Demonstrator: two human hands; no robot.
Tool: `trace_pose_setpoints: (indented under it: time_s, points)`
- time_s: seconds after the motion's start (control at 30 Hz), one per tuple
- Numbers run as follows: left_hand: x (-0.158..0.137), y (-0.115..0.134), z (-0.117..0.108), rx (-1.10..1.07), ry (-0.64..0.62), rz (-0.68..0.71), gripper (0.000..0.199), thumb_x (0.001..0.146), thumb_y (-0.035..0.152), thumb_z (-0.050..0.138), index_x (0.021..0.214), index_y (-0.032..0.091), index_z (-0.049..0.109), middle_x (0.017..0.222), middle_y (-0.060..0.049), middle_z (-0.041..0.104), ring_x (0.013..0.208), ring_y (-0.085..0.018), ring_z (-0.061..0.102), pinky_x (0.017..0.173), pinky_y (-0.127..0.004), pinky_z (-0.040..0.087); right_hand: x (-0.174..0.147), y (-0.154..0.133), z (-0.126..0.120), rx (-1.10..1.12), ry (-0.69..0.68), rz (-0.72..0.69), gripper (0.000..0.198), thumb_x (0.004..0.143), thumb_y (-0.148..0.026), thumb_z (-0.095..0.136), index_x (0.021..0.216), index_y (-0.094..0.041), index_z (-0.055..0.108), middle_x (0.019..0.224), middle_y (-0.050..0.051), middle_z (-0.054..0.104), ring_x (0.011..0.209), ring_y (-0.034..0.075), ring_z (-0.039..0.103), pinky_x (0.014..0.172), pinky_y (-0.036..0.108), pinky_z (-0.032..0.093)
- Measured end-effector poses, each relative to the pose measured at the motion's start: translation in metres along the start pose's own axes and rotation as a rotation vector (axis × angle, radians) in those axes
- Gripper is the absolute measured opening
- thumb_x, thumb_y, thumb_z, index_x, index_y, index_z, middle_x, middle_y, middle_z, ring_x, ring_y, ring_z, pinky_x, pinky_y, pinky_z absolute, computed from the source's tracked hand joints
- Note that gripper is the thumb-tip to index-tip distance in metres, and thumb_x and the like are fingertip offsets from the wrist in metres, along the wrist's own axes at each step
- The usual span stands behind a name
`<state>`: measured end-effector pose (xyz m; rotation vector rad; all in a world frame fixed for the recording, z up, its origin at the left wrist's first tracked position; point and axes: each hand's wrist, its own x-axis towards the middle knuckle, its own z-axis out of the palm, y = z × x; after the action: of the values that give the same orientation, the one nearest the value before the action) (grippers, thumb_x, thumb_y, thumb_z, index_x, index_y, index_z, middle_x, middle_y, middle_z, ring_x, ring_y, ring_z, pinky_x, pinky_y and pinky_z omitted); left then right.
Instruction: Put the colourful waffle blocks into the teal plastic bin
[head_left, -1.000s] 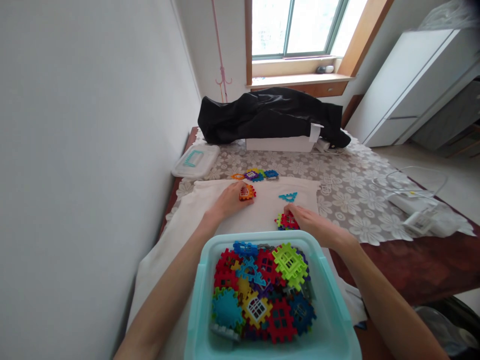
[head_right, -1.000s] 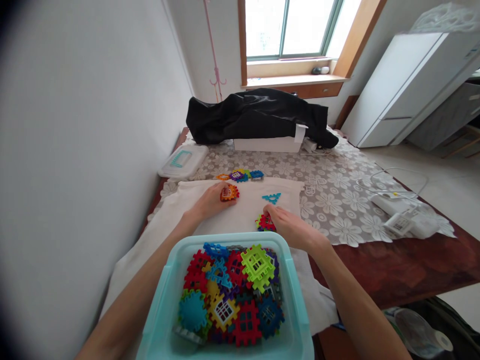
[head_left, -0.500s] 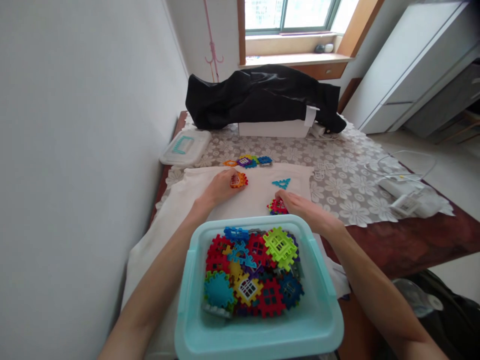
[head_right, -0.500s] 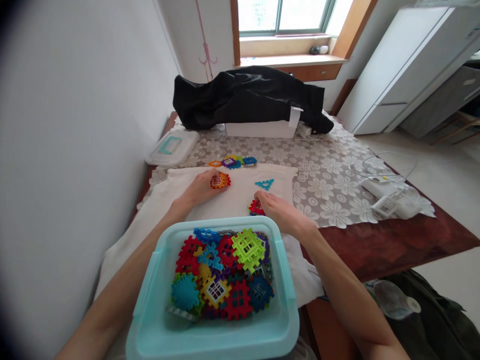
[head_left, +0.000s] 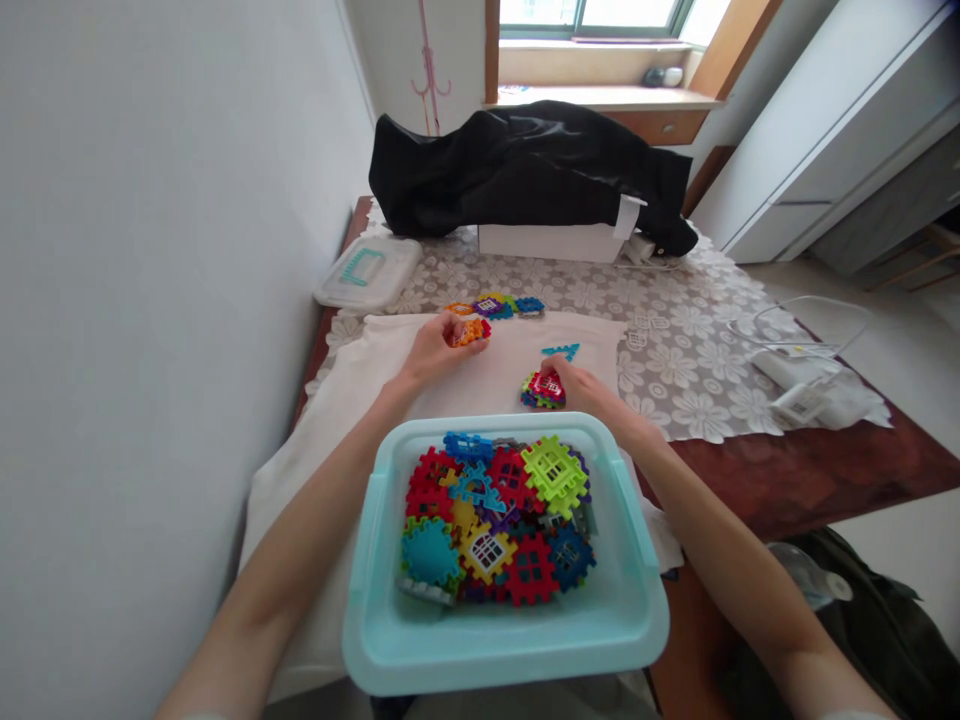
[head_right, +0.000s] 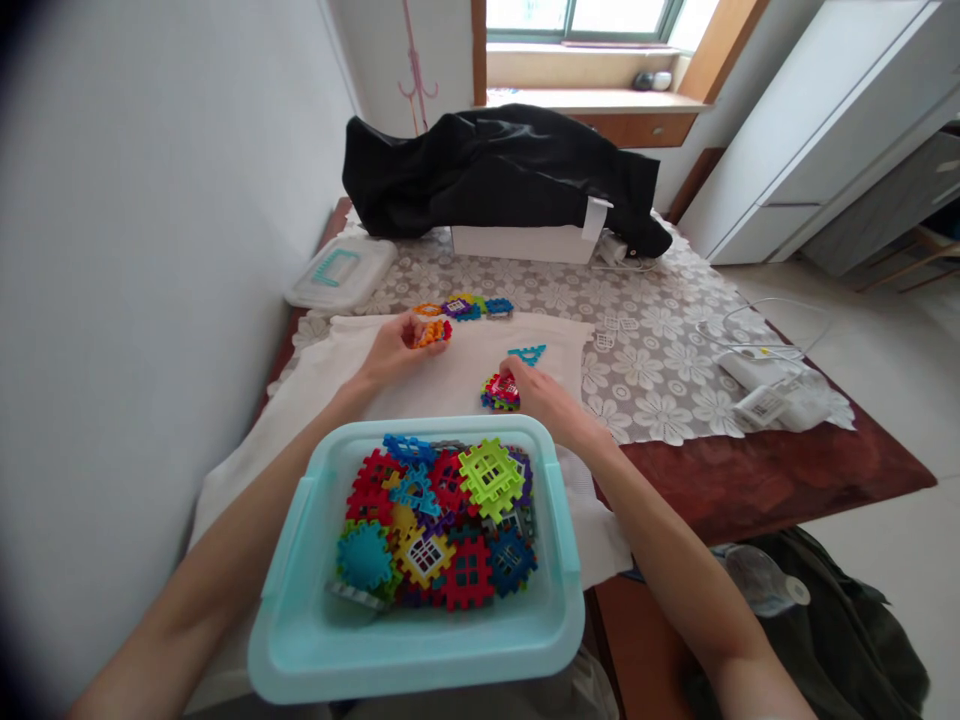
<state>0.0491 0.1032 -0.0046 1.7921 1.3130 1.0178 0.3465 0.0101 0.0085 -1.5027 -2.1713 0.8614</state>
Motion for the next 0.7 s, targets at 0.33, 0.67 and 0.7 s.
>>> trace_pose_setpoints:
  time_s: [0.33, 0.67, 0.7]
  points:
    - [-0.081, 0.098, -0.063, -0.508, -0.548, -0.056, 0.066, 0.072, 0.055, 0.103, 0.086, 0.024, 0.047, 0.076, 0.005, 0.062, 0.067, -0.012, 0.057, 0.063, -0.025, 0.043, -0.012, -0.010, -0.017, 1.094, -0.088, -0.165, 0.074, 0.071, -0.053, 0.102, 0.123, -0.032, 0.053, 0.118, 0.005, 0.076, 0.109, 0.028, 0.077, 0.095, 0.040, 0.063]
    - [-0.107, 0.140, -0.068, -0.130, -0.792, 0.169, 0.064, 0.062, 0.068, 0.107, 0.095, 0.025, 0.072, 0.119, -0.009, 0.083, 0.120, -0.033, 0.073, 0.110, -0.044, 0.058, -0.027, -0.036, -0.037, 0.521, -0.345, -0.809, 0.080, 0.071, -0.079, 0.099, 0.128, -0.027, 0.075, 0.136, 0.011, 0.077, 0.136, 0.033, 0.068, 0.145, 0.055, 0.013]
    - [-0.107, 0.138, -0.069, -0.184, -0.788, 0.162, 0.065, 0.064, 0.070, 0.105, 0.098, 0.024, 0.073, 0.122, -0.011, 0.084, 0.122, -0.035, 0.073, 0.113, -0.046, 0.057, -0.026, -0.035, -0.036, 0.572, -0.354, -0.824, 0.081, 0.073, -0.088, 0.091, 0.124, -0.026, 0.078, 0.138, 0.013, 0.077, 0.137, 0.035, 0.067, 0.144, 0.057, 0.018]
